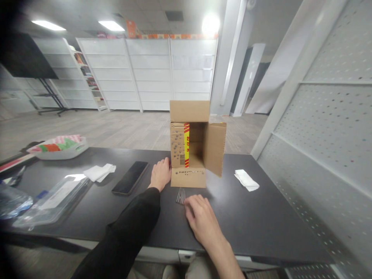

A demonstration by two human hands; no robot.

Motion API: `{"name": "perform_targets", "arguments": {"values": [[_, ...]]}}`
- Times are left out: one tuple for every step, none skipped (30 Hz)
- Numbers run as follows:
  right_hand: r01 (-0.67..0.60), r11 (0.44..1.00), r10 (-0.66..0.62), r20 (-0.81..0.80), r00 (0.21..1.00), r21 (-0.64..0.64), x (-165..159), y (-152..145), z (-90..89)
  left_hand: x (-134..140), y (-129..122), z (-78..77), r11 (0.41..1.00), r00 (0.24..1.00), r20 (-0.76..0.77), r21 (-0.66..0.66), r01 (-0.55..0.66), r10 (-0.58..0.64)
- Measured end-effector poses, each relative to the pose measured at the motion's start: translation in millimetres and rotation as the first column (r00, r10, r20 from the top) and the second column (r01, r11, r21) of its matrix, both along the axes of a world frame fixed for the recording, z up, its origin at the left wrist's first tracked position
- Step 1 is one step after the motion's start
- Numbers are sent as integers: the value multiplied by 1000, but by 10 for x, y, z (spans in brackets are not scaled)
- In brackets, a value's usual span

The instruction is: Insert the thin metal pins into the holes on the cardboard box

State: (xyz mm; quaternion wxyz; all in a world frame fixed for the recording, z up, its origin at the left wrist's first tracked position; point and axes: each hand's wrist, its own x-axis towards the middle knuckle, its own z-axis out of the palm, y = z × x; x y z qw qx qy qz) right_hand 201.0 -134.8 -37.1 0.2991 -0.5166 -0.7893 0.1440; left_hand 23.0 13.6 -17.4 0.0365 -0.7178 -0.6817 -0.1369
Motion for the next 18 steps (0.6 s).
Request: {"name": "perform_targets", "arguments": {"values": [[2, 1000, -2, -2, 1000, 3, 0, 4, -5, -1, -2, 1, 1000, 1000, -1, 1, 2, -2], [2, 1000, -2, -3, 1000, 6, 1, 7, -9, -2, -3, 2, 1000, 1000, -1, 2, 5, -5], [3, 1000, -3, -2, 1000, 9, 1, 11, -11, -3, -4, 2, 1000, 1000, -1, 3, 7, -7], [5, 1000, -5, 1, 1000, 12, 0, 14, -11, -4, -4, 2, 1000, 1000, -1, 3, 8, -8], [7, 1000, -7, 5, 1000, 14, -1, 17, -10, -4, -3, 2, 1000, 1000, 0, 3, 6, -6], [8, 1000, -8, 11, 1000, 14, -3, 20, -7, -4, -2, 3, 1000, 1000, 1, 4, 5, -5], [8, 1000, -8, 15, 1000, 14, -6, 23, -3, -3, -1, 4, 1000, 1000, 2, 3, 4, -4], [7, 1000, -7, 19, 1000, 13, -9, 26, 2, -2, 0, 5, 1000, 1000, 3, 1, 2, -2], [9, 1000, -9, 21, 1000, 11, -14, 29, 7, 0, 0, 8, 1000, 1000, 3, -4, 1, -1], [11, 1000, -11, 23, 1000, 9, -18, 31, 12, 2, 0, 11, 1000, 1000, 3, -10, -1, 1], [15, 1000, -15, 25, 1000, 7, -21, 34, 17, 4, -1, 14, 1000, 1000, 3, -14, -2, 3], [20, 1000, -20, 28, 999, 5, -24, 36, 21, 5, -1, 16, 1000, 1000, 3, -17, -3, 3], [24, 1000, -24, 31, 999, 3, -27, 37, 24, 5, -2, 18, 1000, 1000, 3, -17, -3, 3], [27, 1000, -27, 35, 999, 2, -29, 39, 27, 5, -3, 18, 1000, 1000, 3, -12, -1, 1], [28, 1000, -28, 37, 999, 3, -30, 40, 29, 5, -3, 17, 1000, 1000, 2, -7, 2, -2], [28, 1000, -28, 36, 999, 3, -30, 41, 32, 4, -4, 16, 1000, 1000, 1, -1, 4, -4], [28, 1000, -28, 34, 999, 4, -31, 42, 34, 4, -5, 15, 1000, 1000, 1, 2, 3, -3], [27, 1000, -28, 31, 999, 6, -31, 43, 36, 4, -6, 14, 1000, 1000, 1, 3, 1, -1]]}}
